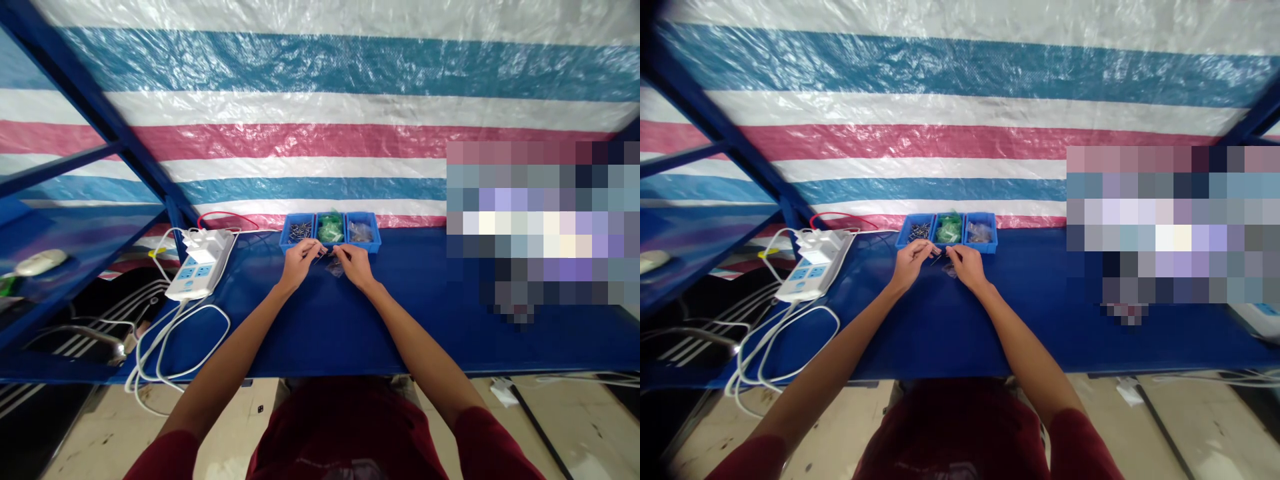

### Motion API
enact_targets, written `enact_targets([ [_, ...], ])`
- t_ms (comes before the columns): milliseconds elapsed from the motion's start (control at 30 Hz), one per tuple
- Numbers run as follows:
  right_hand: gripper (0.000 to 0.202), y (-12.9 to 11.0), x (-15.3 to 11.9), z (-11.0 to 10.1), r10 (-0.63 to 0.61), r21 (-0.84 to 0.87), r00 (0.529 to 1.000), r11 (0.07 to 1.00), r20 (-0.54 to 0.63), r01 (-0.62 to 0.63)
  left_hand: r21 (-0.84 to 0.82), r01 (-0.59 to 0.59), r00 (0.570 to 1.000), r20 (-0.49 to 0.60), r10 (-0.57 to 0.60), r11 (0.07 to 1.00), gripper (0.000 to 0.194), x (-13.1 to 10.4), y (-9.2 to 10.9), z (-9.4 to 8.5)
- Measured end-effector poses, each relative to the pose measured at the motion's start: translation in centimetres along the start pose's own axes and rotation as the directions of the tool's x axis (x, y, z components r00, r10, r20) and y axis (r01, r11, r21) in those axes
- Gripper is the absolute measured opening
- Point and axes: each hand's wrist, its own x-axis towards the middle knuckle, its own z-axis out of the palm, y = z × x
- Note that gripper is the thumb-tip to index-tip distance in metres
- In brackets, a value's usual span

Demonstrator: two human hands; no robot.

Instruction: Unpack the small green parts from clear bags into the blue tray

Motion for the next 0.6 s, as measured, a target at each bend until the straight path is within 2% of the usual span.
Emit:
enact_targets([
  [167,0.048,-0.24,0.1,-0.41,0.027,-0.005,0.997,1.0,-0.075,-0.028,0.221,-0.084,0.996,0.033,0.079,0.972,0.03,0.07,0.0,-0.31],
  [233,0.045,-0.33,0.13,-0.47,0.036,0.006,0.995,0.999,-0.088,-0.035,0.255,-0.08,0.997,0.023,0.077,0.964,0.028,0.09,-0.04,-0.44],
  [333,0.036,-0.38,0.11,-0.46,0.026,0.044,0.997,0.999,-0.077,-0.023,0.225,-0.036,0.999,0.002,0.036,0.974,0.027,0.09,-0.13,-0.57],
  [500,0.027,-0.36,-0.01,-0.24,-0.042,0.084,0.998,0.996,0.045,0.038,0.148,-0.017,1.0,0.008,0.016,0.989,0.025,-0.03,-0.11,-0.49],
  [600,0.026,-0.45,-0.06,-0.12,-0.056,0.114,0.995,0.992,0.081,0.047,0.139,-0.01,1.0,0.003,0.01,0.99,0.026,-0.13,0.0,-0.35],
])
